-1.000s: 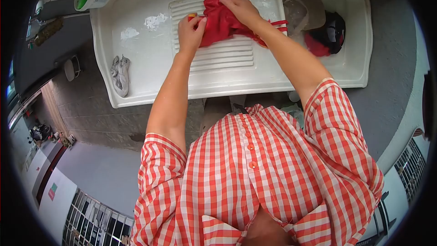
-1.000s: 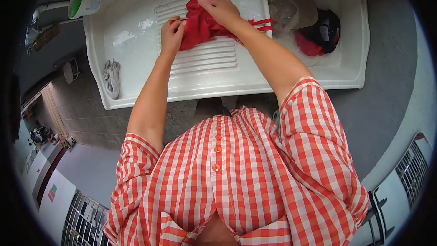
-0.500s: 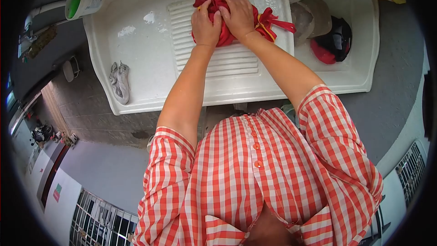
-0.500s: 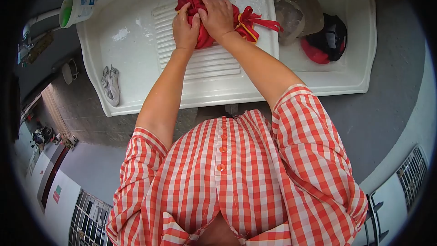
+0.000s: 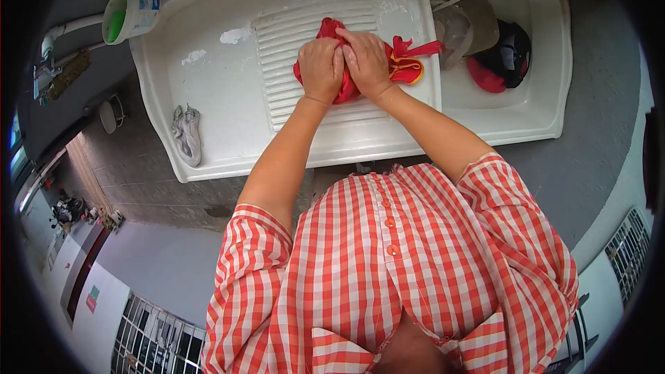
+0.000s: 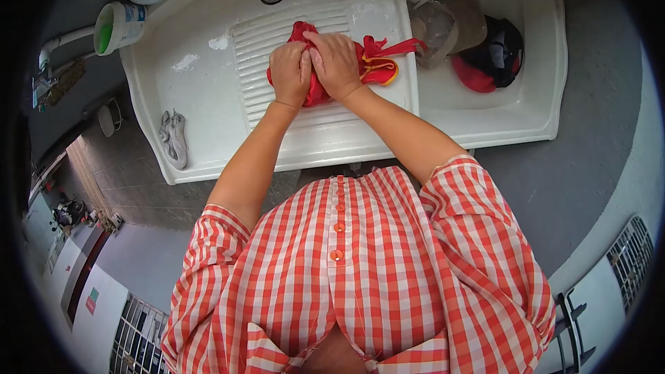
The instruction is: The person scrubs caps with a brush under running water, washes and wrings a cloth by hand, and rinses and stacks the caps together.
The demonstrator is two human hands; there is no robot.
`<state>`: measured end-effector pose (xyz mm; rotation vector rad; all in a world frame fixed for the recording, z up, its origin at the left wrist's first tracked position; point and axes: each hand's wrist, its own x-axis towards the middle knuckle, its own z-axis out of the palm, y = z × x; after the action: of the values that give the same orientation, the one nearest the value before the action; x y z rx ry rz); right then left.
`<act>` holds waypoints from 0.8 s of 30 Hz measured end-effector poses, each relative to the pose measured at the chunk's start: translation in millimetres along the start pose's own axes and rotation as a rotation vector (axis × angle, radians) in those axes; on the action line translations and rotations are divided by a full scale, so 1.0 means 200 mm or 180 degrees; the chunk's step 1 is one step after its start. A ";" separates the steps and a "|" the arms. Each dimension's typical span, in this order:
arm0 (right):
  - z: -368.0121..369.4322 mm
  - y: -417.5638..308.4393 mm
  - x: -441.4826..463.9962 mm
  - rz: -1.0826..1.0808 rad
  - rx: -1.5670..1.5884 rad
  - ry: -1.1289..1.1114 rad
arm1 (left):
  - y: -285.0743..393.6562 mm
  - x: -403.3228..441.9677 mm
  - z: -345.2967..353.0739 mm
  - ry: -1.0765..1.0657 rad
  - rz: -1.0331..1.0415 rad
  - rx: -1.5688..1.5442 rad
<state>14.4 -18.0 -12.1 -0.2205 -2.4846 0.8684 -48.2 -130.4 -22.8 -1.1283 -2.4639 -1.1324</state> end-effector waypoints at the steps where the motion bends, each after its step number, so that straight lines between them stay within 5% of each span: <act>1: -0.05 -0.02 -0.09 -0.0051 0.0107 -0.0251 | 0.05 -0.08 -0.02 -0.0191 0.0103 -0.0051; 11: -0.03 0.09 0.17 0.0888 0.0267 -0.0987 | -0.04 0.09 0.13 -0.0397 -0.0416 0.0627; 13: -0.11 0.15 0.17 0.1514 0.1479 -0.0308 | 0.13 0.13 0.11 -0.0194 -0.2020 -0.1587; 15: -0.33 0.34 0.19 0.1715 0.1973 0.0315 | 0.36 0.17 0.19 0.0241 -0.2873 -0.3139; 17: -0.62 0.54 0.27 0.1929 0.2178 0.0905 | 0.56 0.13 0.31 -0.0051 -0.3386 -0.4179; 19: -0.85 0.73 0.33 0.1687 0.1660 0.0699 | 0.80 0.08 0.36 -0.0639 -0.2878 -0.3926; 21: -0.94 0.97 0.34 0.2063 0.2736 0.0399 | 0.84 0.02 0.44 -0.1949 -0.2390 -0.3310; 23: -1.04 1.03 0.31 0.1924 0.1861 0.0829 | 0.77 0.01 0.43 -0.1751 -0.0488 -0.1894; 24: -1.09 1.10 0.24 0.1812 0.0864 0.0810 | 0.69 0.05 0.41 -0.1387 -0.0254 -0.1411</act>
<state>79.4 287.0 17.6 -0.9101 -2.0581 1.2959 54.5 -9.1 3.9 -1.5505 -2.6614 -1.6703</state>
